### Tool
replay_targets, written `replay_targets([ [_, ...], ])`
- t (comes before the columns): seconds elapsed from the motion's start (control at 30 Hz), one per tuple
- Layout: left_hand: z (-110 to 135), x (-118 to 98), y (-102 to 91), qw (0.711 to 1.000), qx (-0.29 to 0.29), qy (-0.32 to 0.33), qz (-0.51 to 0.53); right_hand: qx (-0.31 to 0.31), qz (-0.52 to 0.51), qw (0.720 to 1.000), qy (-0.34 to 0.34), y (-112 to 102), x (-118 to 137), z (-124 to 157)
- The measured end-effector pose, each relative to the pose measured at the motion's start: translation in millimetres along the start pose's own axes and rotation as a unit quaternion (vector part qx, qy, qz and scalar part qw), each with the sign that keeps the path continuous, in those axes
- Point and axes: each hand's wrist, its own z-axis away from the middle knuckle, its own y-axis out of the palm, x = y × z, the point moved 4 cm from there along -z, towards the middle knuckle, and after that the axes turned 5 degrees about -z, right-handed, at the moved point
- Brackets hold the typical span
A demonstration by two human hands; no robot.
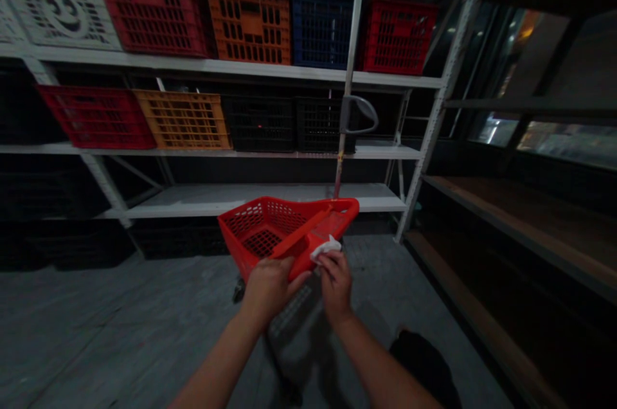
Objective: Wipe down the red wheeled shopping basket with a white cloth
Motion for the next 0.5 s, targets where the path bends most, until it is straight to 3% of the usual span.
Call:
replay_targets([
  [0.1,-0.2,3.7,2.0,1.0,-0.003,-0.003,-0.005,-0.111,-0.002,0.992,0.066,-14.1,-23.9,-28.6],
  [0.2,-0.9,5.5,1.8,1.0,-0.008,-0.003,-0.014,-0.156,-0.005,0.984,0.085,-15.8,-22.4,-39.2],
  [0.4,0.6,11.5,0.7,1.0,-0.025,0.011,0.009,-0.05,-0.067,0.994,0.073,17.8,12.7,-2.7],
  [0.5,4.3,17.4,0.4,1.0,-0.021,0.017,0.014,-0.083,-0.051,0.993,0.062,7.9,4.7,-13.0],
])
